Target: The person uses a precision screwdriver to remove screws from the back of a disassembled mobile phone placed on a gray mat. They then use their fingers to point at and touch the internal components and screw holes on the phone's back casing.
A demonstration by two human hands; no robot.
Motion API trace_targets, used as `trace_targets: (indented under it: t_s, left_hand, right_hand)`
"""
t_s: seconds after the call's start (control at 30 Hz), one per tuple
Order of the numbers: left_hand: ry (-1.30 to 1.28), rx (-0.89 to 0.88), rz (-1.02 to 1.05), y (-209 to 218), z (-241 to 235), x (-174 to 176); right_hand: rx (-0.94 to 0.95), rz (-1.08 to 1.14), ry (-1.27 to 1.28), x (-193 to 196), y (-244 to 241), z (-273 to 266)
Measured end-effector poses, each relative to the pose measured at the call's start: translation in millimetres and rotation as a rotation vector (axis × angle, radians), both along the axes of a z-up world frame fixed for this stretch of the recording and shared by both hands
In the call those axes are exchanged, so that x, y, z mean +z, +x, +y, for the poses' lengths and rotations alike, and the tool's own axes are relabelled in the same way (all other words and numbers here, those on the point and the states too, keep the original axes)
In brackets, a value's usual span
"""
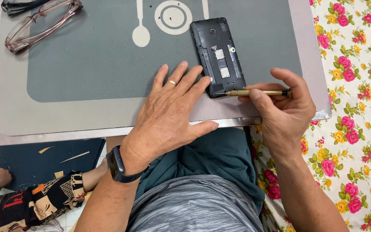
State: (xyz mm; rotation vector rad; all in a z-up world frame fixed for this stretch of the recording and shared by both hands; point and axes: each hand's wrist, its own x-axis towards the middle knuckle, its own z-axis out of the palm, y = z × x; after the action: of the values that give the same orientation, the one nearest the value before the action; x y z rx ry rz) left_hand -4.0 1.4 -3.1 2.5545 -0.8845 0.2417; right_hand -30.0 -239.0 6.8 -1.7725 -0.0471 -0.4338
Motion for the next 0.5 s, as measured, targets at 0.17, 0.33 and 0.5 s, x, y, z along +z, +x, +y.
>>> trace_targets:
  t_s: [0.17,0.33,0.5]
  left_hand:
    - [-0.010,-0.005,0.008,-0.8,0.3,2.4]
    - [-0.004,-0.013,0.028,0.3,0.3,3.1]
    - [0.001,-0.016,0.050,1.2,0.1,5.0]
  right_hand:
    - [0.034,-0.015,-0.034,1.1,-2.2,-0.9]
    - [0.070,-0.037,-0.016,-4.1,-2.7,-5.7]
    - [0.096,-0.062,-0.043,-2.9,-4.0,-5.9]
